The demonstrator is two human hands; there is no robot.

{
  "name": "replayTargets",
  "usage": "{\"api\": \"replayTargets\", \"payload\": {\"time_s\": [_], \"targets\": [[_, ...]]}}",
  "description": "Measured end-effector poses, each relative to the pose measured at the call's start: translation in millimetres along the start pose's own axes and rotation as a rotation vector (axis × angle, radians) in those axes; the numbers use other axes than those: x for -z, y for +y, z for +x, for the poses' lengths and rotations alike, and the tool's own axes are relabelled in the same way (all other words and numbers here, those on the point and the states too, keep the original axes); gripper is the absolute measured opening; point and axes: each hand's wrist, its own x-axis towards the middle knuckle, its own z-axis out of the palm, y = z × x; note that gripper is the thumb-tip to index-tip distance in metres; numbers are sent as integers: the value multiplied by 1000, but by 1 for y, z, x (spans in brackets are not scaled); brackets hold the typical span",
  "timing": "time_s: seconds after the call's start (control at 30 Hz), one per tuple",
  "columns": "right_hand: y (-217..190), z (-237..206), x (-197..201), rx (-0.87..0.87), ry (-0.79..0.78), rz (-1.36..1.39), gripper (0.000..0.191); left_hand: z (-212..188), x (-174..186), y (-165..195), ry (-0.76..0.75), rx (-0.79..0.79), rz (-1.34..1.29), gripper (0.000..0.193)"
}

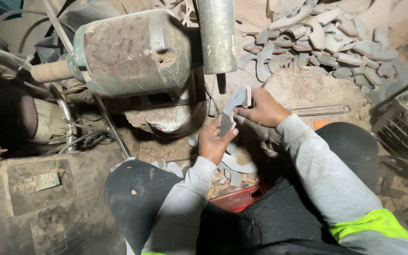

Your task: The person sits on the floor and uses a bench grinder to smooth the edges of multiple curved shoe sole pieces. They handle each piece by hand, pressing it against the spinning wheel, then set the finished pieces aside on the floor.

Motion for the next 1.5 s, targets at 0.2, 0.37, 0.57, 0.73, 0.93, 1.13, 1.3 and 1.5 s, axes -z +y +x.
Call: {"api": "replayTargets", "payload": {"time_s": [0.2,0.37,0.57,0.73,0.93,1.13,1.3,1.5], "targets": [[-33,-2,1,280,312,-46,18,15,-5,42,-116,105,-233,55],[-31,3,-9,280,280,-23,15,10,-1,42,-146,201,-307,52],[0,2,-11,184,62,-123,16,-5,0,3,-104,348,-298,51],[-6,-4,6,147,44,-82,30,-2,-8,4,-17,36,-17,60],[-46,-10,2,394,374,-77,20,15,-10,47,-136,-16,-226,65],[-30,-1,-9,275,305,-104,16,9,-5,30,-138,73,-294,62],[13,10,-11,324,-1,-232,38,-10,-12,-13,83,219,44,57],[17,-3,12,-35,-224,-12,42,-23,-23,7,427,-246,744,64]]}}
